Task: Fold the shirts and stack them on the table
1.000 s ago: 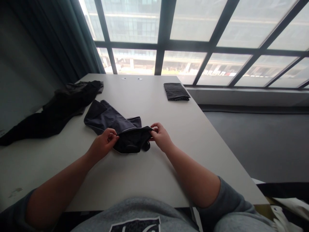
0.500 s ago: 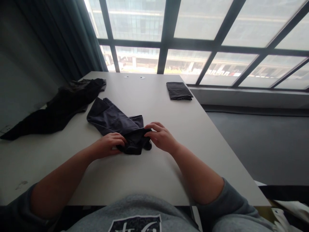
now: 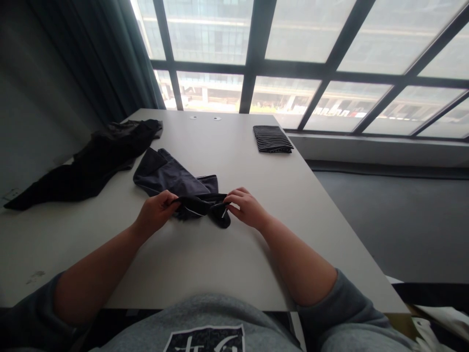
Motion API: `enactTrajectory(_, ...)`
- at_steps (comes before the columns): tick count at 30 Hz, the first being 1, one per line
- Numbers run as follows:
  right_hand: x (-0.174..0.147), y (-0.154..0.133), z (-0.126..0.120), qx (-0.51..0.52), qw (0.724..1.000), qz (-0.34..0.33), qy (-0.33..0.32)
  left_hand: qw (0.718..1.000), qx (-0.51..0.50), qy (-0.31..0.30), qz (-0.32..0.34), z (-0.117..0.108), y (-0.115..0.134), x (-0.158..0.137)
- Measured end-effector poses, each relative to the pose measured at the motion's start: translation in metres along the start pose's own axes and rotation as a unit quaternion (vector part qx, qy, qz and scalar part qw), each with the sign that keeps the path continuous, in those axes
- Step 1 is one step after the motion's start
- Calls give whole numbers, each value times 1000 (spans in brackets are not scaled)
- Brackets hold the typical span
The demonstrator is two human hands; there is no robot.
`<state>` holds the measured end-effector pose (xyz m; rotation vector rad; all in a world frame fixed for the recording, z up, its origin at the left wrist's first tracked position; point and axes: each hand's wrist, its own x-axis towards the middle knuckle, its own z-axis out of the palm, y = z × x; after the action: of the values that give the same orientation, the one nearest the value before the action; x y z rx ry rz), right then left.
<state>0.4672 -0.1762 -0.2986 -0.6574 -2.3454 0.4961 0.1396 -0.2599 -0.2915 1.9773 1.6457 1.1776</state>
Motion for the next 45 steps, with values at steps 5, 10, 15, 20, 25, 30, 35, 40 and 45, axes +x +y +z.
enactTrajectory(5, -2, -3, 0, 42, 998, 44, 22, 996, -9, -77, 45, 2, -3, 3)
enactTrajectory(10, -4, -1, 2, 66, 994, 84, 8, 977, 51, -171, 115, 2, -9, 6)
enactTrajectory(15, -3, -4, 2, 83, 993, 79, 23, 969, 127, -174, 118, 0, -11, 5)
enactTrajectory(20, -2, -12, -1, 95, 991, 78, 47, 991, 98, -44, 74, -4, 0, 2)
enactTrajectory(25, -1, -23, -6, 116, 990, 36, 66, 992, 47, 97, 68, -10, 12, 0)
enactTrajectory(30, -2, -20, -5, 104, 994, 5, 37, 990, -9, 63, 123, -8, 12, 2)
enactTrajectory(35, -3, -1, 2, 74, 997, 24, 13, 983, -15, -88, 162, -3, 8, 0)
enactTrajectory(40, -3, 11, 6, 112, 991, 68, -4, 976, -9, -152, 154, -4, 7, -5)
enactTrajectory(45, -3, 10, 2, 154, 982, 112, 9, 954, -10, -253, 159, -11, 11, -4)
